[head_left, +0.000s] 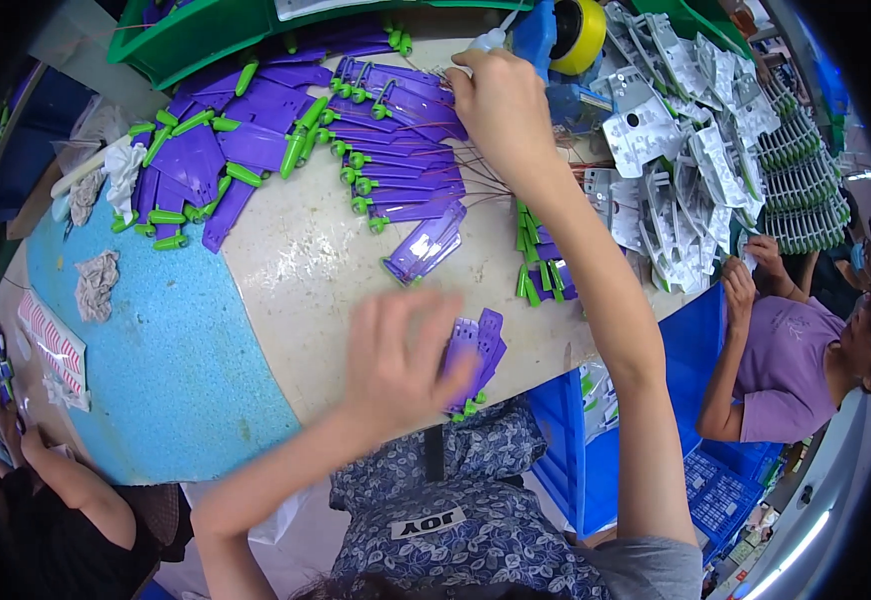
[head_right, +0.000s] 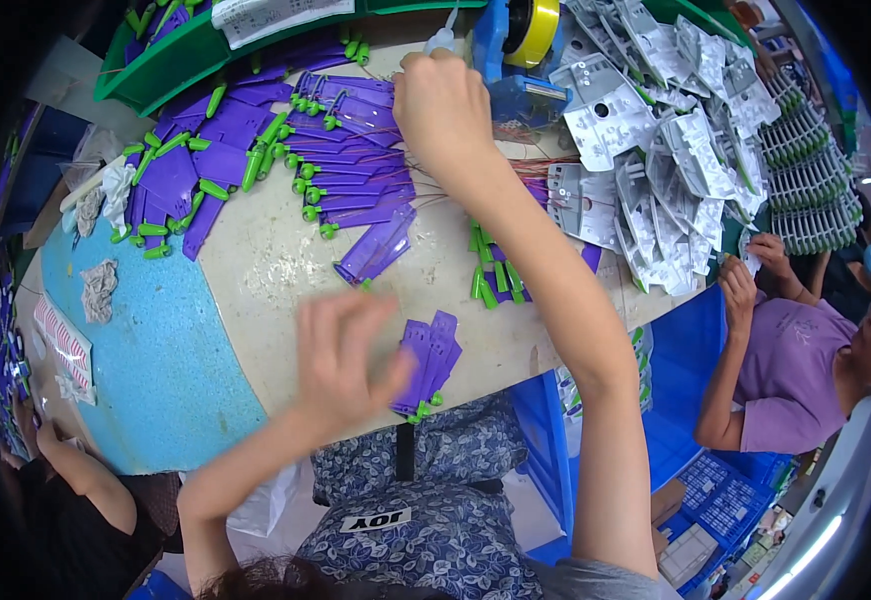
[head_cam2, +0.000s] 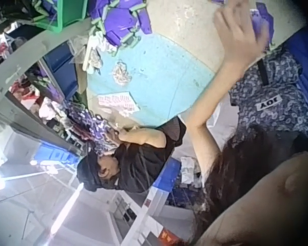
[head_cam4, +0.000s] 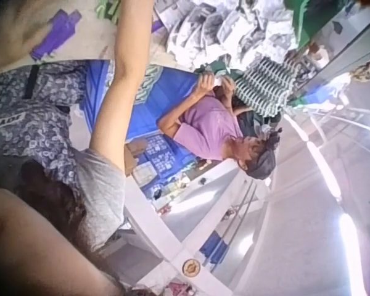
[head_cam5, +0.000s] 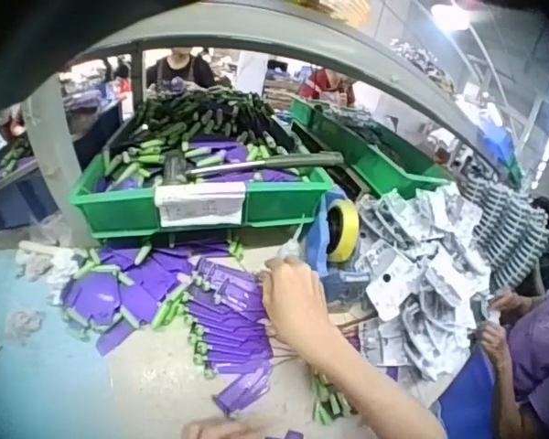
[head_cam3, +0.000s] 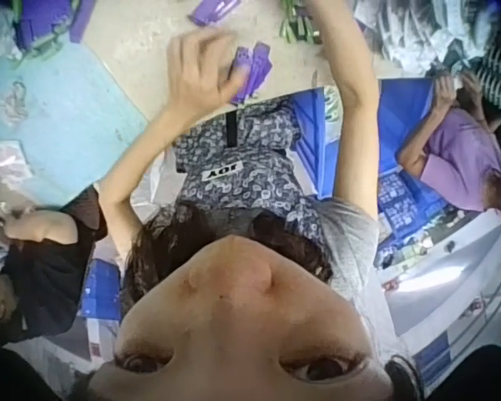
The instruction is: The person assembles small plastic electronic components by attaching wires to connectors and applying glue from a glue bottle with a glue dispenser to secure them.
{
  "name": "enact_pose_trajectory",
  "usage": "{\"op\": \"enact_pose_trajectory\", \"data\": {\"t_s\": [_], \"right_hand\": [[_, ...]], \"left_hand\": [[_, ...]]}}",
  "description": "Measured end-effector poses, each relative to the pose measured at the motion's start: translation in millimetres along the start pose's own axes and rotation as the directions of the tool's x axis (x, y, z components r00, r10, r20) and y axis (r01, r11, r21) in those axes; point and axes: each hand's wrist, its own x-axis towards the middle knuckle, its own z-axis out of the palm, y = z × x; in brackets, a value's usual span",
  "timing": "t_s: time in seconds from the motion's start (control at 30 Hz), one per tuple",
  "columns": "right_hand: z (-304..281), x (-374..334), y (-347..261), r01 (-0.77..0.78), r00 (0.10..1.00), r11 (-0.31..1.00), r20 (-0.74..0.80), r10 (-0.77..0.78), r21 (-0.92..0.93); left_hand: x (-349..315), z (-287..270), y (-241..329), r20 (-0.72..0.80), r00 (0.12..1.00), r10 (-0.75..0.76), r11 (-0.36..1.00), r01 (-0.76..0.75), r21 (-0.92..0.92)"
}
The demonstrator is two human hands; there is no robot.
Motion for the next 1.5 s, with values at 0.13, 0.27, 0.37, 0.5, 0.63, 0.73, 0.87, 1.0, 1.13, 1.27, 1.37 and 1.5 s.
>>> {"op": "enact_pose_trajectory", "data": {"t_s": [0.13, 0.27, 0.37, 0.5, 0.63, 0.73, 0.87, 1.0, 1.13, 1.27, 1.37, 1.5], "right_hand": [[19, 19, 4, -0.121, 0.966, 0.981, 0.209, 0.151, -0.15], [11, 10, 2, -0.059, 0.996, 0.998, 0.062, 0.062, -0.034], [-14, 11, -7, 0.165, 0.961, 0.985, -0.232, -0.151, 0.043], [-97, -9, -57, 0.295, 0.892, 0.842, -0.445, -0.074, 0.451], [-106, -79, -82, 0.166, 0.964, 0.921, 0.14, -0.227, 0.352], [-71, -111, -69, 0.19, 0.917, 0.951, 0.301, -0.261, 0.246], [-63, -103, -63, 0.216, 0.876, 0.949, 0.383, -0.292, 0.229], [-65, -103, -56, -0.196, 0.839, 0.861, 0.535, -0.1, 0.469], [-70, -124, -58, -0.366, 0.832, 0.76, 0.555, 0.007, 0.538], [-64, -112, -60, -0.404, 0.802, 0.779, 0.595, 0.05, 0.479], [-60, -107, -64, -0.217, 0.881, 0.834, 0.47, -0.057, 0.507], [-64, -103, -52, -0.448, 0.741, 0.77, 0.671, 0.035, 0.455]], "left_hand": [[-31, -9, 39, 0.251, 0.96, -0.127, 0.981, 0.159, -0.109], [-35, -6, 30, 0.155, 0.981, -0.117, 0.968, 0.148, -0.204], [-24, -4, 11, 0.121, 0.991, -0.066, 0.973, 0.09, -0.213], [5, -10, -16, 0.091, 0.996, -0.022, 0.973, 0.0, 0.232], [17, -12, -35, 0.066, 0.993, -0.101, 0.968, 0.083, 0.237], [19, -2, -41, 0.0, 0.997, -0.081, 0.974, 0.079, -0.214], [18, -3, -45, 0.039, 0.993, -0.11, 0.968, 0.116, -0.223], [18, -2, -49, 0.072, 0.975, -0.208, 0.915, 0.22, -0.339], [19, -3, -50, 0.074, 0.977, -0.199, 0.909, 0.212, -0.358], [19, 1, -49, 0.085, 0.972, -0.22, 0.902, 0.236, -0.361], [19, 2, -49, 0.055, 0.974, -0.221, 0.886, 0.223, -0.407], [19, -1, -48, 0.07, 0.972, -0.226, 0.884, 0.235, -0.403]]}}
